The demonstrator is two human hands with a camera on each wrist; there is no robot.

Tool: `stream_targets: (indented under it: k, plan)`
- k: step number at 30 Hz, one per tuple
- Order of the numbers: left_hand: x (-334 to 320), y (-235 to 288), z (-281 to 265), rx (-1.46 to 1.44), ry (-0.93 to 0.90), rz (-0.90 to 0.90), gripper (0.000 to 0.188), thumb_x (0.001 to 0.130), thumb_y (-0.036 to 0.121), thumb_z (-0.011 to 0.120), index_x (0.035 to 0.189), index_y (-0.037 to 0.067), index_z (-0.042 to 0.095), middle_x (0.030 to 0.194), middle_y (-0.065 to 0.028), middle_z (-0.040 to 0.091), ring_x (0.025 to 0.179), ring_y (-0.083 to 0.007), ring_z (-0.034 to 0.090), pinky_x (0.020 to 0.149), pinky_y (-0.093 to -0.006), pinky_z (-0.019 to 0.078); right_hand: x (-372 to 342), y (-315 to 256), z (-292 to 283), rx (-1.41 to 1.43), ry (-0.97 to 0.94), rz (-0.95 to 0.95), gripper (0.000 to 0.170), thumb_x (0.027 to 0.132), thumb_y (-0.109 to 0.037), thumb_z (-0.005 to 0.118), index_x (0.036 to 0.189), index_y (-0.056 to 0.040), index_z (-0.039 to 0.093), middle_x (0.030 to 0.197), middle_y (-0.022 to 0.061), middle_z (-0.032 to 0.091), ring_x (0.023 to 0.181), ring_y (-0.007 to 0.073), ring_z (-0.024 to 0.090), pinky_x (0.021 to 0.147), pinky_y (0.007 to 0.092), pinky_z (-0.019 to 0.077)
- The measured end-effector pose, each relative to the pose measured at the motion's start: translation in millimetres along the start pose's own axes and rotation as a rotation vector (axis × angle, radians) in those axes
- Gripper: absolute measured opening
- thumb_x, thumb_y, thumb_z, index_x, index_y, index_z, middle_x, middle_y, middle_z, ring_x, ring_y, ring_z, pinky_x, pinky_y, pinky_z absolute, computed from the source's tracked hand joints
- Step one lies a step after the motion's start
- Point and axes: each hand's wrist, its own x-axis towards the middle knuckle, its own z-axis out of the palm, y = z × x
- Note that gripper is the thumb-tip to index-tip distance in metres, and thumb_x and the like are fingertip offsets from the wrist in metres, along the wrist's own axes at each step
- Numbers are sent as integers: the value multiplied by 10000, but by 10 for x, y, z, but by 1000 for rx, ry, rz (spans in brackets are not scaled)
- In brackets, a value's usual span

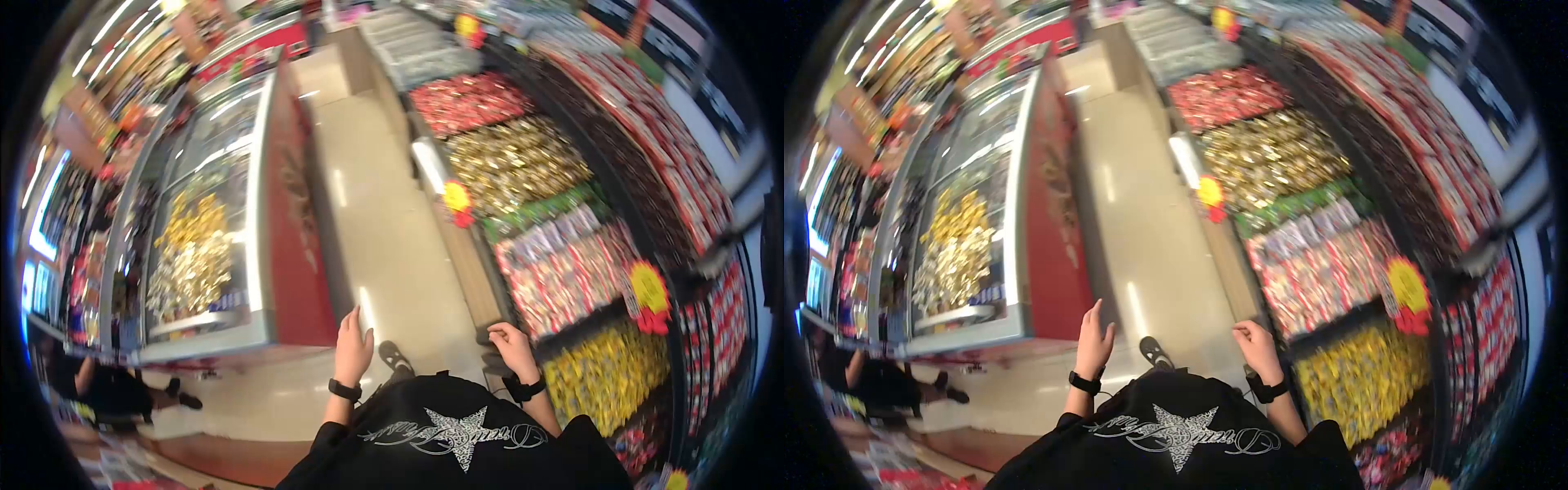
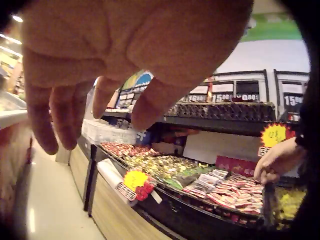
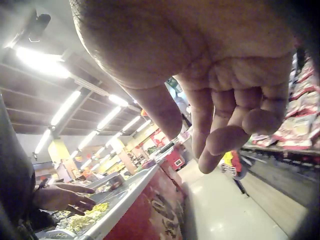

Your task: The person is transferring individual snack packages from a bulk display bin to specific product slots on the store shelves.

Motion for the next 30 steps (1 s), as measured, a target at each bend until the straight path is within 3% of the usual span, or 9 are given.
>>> stream_targets:
  k: [3,12,18,21,30]
  plan:
    - [170,-336,-407,-21,85,-33,572,818,106,578,1335,13,351,1262,-227,452,1141,-383,463,951,-424,409,456,-616,514,-52,-83,-68,194,838,-142,609,981,-11,619,786,101,647,705,154,612,658,275,484]
    - [449,-1110,-1211,43,223,-204,566,820,139,599,1322,20,368,1195,-227,496,1083,-386,498,913,-428,427,1399,-1361,1947,-124,-356,-278,209,828,-156,603,970,-4,619,790,121,641,696,204,603,650,309,478]
    - [607,-1412,-1264,-78,241,-391,553,819,136,606,1313,26,384,1188,-212,500,1099,-371,487,920,-424,420,1872,-1633,2498,-237,-578,-316,204,809,-151,617,964,-19,629,797,145,651,701,250,632,663,339,494]
    - [879,-1539,-1252,5,316,-361,550,820,143,608,1311,30,389,1189,-210,500,1100,-368,487,918,-423,421,2230,-1905,2666,-341,-678,-346,201,831,-151,608,965,-2,619,806,124,647,734,188,613,668,293,479]
    - [2293,-1786,-1425,17,501,-470,539,821,181,605,1301,36,407,1158,-200,521,1068,-347,514,899,-413,433,3993,-2645,3150,-373,-684,-598,231,817,-185,599,979,-23,625,839,145,651,715,254,632,676,342,494]
